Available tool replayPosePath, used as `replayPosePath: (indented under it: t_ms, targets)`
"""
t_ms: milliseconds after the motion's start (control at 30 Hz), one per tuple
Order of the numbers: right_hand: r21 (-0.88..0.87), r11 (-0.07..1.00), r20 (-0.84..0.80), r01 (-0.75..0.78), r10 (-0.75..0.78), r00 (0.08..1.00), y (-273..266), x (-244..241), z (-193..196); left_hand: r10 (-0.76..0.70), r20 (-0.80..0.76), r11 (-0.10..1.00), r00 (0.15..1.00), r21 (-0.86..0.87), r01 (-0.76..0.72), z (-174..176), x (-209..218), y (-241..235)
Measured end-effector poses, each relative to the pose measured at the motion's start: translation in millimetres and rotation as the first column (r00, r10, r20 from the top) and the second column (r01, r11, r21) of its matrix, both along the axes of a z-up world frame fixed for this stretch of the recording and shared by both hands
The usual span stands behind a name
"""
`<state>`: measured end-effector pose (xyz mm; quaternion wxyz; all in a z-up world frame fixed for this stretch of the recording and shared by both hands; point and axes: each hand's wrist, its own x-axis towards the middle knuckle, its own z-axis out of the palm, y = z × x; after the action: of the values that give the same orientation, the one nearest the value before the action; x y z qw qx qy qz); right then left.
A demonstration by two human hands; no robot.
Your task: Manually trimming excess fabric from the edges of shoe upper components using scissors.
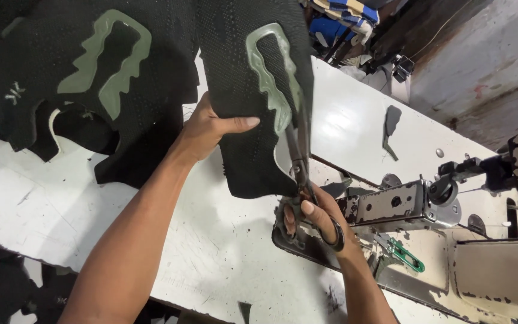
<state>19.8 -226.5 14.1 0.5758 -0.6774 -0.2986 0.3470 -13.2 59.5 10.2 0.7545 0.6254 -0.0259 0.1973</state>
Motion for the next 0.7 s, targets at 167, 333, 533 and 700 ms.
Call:
replayPosePath:
  t_ms: [167,333,533,700]
  targets:
    - [0.018,1.000,-0.010,0.006,-0.006,1.000,0.9,1.5,0.3,-0.092,-0.028,0.995,0.995,0.028,0.093,-1.6,4.3,-4.5]
    - [0.012,0.999,0.058,0.032,-0.033,0.998,4.0,-1.6,-6.7,-0.120,-0.046,0.993,0.992,-0.021,0.119,-0.3,0.8,-5.0]
    - [0.037,0.999,0.049,0.022,-0.024,0.999,10.5,-10.1,-8.7,-0.141,-0.055,0.989,0.988,-0.061,0.138,-6.4,1.7,8.9]
    - [-0.025,0.999,0.132,0.033,-0.029,0.991,15.6,-20.5,-3.3,-0.092,-0.076,0.995,0.993,-0.050,0.088,3.8,-8.0,18.9]
